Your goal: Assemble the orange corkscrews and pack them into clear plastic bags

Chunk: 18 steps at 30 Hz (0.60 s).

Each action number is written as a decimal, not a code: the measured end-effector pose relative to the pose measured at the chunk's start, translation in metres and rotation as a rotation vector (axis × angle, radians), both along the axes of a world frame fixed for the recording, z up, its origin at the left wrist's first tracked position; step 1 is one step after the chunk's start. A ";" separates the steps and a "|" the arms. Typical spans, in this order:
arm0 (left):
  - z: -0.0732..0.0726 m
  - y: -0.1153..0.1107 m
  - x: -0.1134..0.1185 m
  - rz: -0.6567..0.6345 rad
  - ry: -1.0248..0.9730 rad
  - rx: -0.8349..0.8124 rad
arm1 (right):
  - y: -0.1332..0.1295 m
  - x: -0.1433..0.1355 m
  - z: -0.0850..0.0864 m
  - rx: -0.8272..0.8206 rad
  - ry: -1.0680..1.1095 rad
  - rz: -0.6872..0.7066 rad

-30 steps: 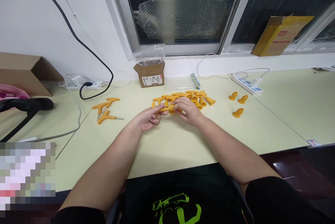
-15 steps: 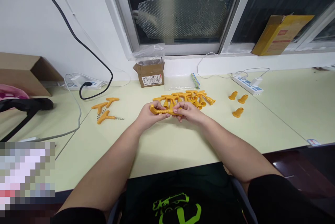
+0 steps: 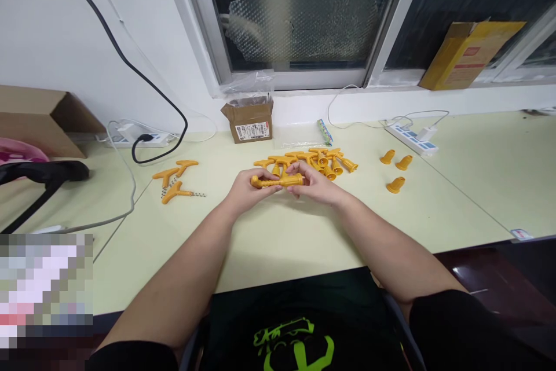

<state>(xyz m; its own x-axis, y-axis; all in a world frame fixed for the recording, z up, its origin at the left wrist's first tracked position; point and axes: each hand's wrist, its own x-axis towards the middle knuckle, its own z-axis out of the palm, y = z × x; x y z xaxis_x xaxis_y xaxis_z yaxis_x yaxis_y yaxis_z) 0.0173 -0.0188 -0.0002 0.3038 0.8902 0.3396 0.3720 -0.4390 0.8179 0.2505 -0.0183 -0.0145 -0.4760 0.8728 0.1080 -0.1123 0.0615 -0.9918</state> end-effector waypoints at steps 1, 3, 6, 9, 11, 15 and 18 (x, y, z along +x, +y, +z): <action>0.000 0.000 0.000 0.016 -0.025 -0.020 | 0.001 0.000 -0.002 0.062 0.001 -0.029; 0.001 -0.001 0.000 0.028 -0.060 -0.055 | 0.002 -0.002 -0.003 0.106 -0.001 -0.057; 0.002 -0.003 0.000 -0.015 -0.052 -0.083 | 0.001 -0.005 -0.002 0.002 -0.034 -0.044; 0.001 -0.006 0.000 -0.079 -0.006 -0.078 | -0.001 -0.006 0.005 -0.257 -0.098 0.030; 0.000 -0.007 0.002 -0.115 0.009 -0.081 | -0.002 -0.005 0.010 -0.426 -0.147 0.080; 0.000 -0.006 0.003 -0.117 0.000 -0.096 | -0.005 -0.001 0.015 -0.475 -0.141 0.110; 0.001 -0.002 0.001 -0.031 -0.026 -0.095 | -0.003 0.001 0.011 -0.189 -0.039 0.048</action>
